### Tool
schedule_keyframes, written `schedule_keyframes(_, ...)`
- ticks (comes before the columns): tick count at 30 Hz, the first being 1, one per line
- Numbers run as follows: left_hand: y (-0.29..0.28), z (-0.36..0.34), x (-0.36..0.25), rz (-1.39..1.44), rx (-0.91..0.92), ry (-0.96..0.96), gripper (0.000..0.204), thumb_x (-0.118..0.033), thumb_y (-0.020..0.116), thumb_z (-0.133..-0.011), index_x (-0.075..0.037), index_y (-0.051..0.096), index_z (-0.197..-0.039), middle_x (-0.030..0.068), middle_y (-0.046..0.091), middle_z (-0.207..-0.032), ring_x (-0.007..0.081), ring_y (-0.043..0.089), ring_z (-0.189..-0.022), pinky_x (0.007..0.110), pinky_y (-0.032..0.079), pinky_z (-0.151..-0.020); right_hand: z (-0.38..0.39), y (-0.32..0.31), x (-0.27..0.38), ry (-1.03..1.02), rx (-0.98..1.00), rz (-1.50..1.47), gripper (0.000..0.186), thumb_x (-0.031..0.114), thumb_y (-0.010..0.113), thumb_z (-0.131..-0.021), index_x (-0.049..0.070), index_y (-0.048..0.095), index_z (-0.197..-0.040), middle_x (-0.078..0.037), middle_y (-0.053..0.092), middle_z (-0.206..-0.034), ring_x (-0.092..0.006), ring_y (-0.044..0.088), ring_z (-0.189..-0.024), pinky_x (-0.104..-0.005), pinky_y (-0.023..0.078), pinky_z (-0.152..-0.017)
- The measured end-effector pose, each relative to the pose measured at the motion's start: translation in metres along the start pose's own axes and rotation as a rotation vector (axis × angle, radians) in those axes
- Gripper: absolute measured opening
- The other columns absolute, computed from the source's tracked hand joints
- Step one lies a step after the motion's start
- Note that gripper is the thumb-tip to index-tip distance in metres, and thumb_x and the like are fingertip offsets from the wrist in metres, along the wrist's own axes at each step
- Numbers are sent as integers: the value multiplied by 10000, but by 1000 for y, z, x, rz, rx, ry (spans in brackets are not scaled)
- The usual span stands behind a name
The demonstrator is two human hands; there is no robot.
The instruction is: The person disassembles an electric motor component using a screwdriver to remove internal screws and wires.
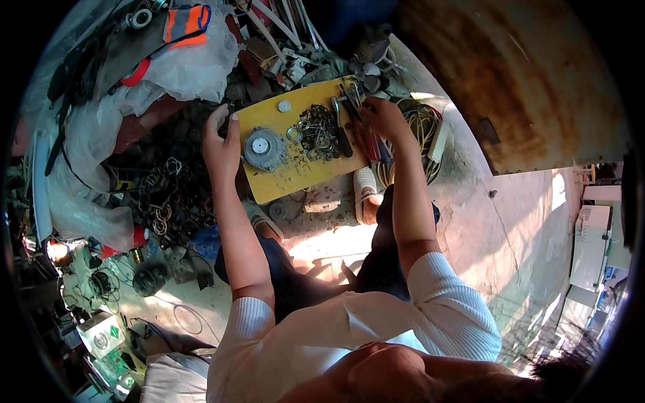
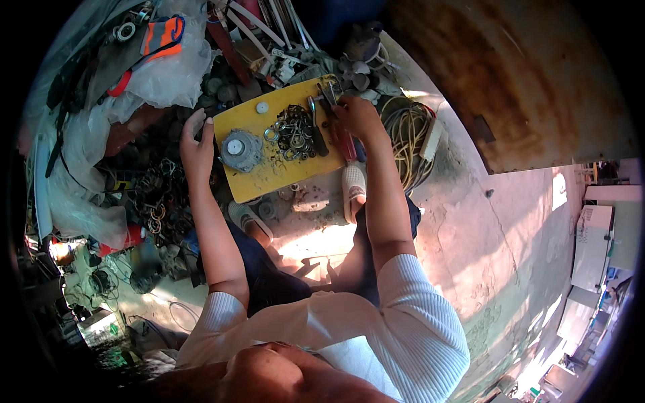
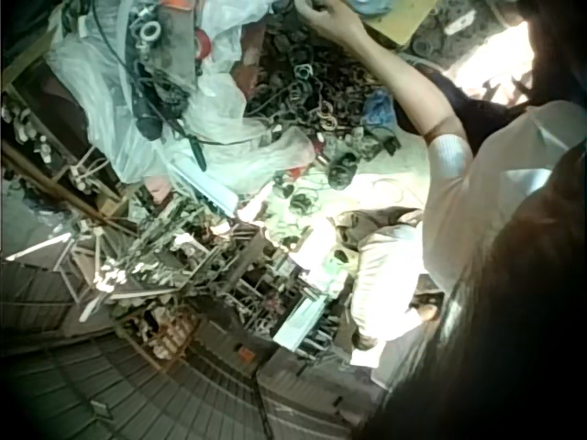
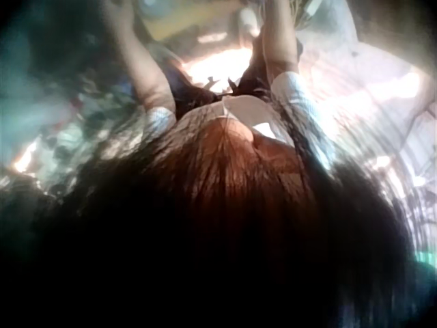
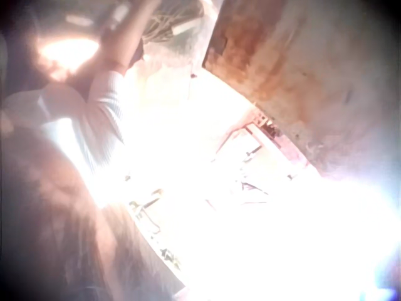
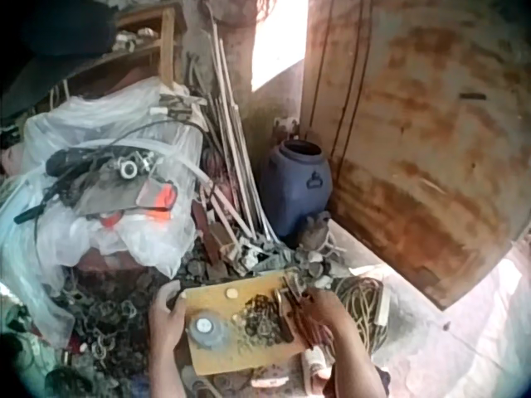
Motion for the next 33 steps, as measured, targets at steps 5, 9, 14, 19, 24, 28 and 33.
schedule_keyframes(5, 1, -1, -8, 64, -32, -22, 384, -238, 623, -924, -10, 595, -1232, 172, 631, -1198, 276, 606, -1111, 380, 453, -957, 7, 9, 17, -90, -132, 229, 271, 284, 648, -833, 82, 669, -1013, -143, 694, -901, -336, 665, -898, -438, 514, -773)
schedule_keyframes(9, -3, 0, -13, 26, -64, 19, 359, -206, 623, -916, -14, 599, -1218, 166, 646, -1141, 268, 627, -1040, 372, 477, -910, 13, 7, 32, -117, -299, 240, 227, 263, 664, -796, 92, 666, -945, -136, 688, -920, -327, 663, -902, -437, 518, -766)
schedule_keyframes(14, -14, 5, -1, -16, -49, -77, 363, -140, 620, -874, -44, 593, -1224, 169, 619, -1105, 278, 606, -1029, 386, 493, -879, 15, 13, 41, -205, -323, 189, 231, 268, 655, -809, 131, 670, -993, -123, 702, -889, -337, 673, -860, -445, 522, -749)
schedule_keyframes(19, -25, 12, -5, -283, -145, 170, 404, -124, 629, -830, -63, 589, -1227, 193, 562, -1202, 331, 550, -1115, 411, 486, -883, 19, 30, 53, -158, -338, 235, 216, 280, 642, -829, 119, 682, -968, -150, 700, -835, -355, 682, -797, -465, 535, -702)
schedule_keyframes(24, -22, 9, 6, -174, -34, 60, 365, -172, 628, -868, -47, 604, -1210, 180, 620, -1138, 325, 593, -1064, 393, 477, -903, 6, 38, 53, -108, -349, 265, 363, 322, 690, -793, 99, 597, -1064, -175, 698, -846, -363, 687, -800, -465, 545, -702)
schedule_keyframes(28, -23, 11, 4, -121, -7, 50, 339, -176, 638, -884, -24, 611, -1185, 166, 658, -1089, 295, 628, -990, 382, 482, -880, 0, 44, 50, -65, -327, 257, 372, 267, 681, -766, 75, 559, -1060, -208, 690, -849, -386, 683, -805, -485, 543, -718)
schedule_keyframes(33, -21, 18, 1, -126, 124, -45, 385, -198, 632, -915, -18, 581, -1252, 176, 638, -1181, 269, 605, -1123, 375, 468, -933, 0, 40, 50, -76, -362, 183, 361, 250, 659, -769, 57, 575, -1062, -223, 684, -864, -402, 673, -827, -487, 535, -739)
Point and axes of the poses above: each hand's wrist, its own z-axis away from the middle knuckle, its own y-axis out of the palm, x = y × z, the point moved 8 cm from there along -z, towards the middle knuckle
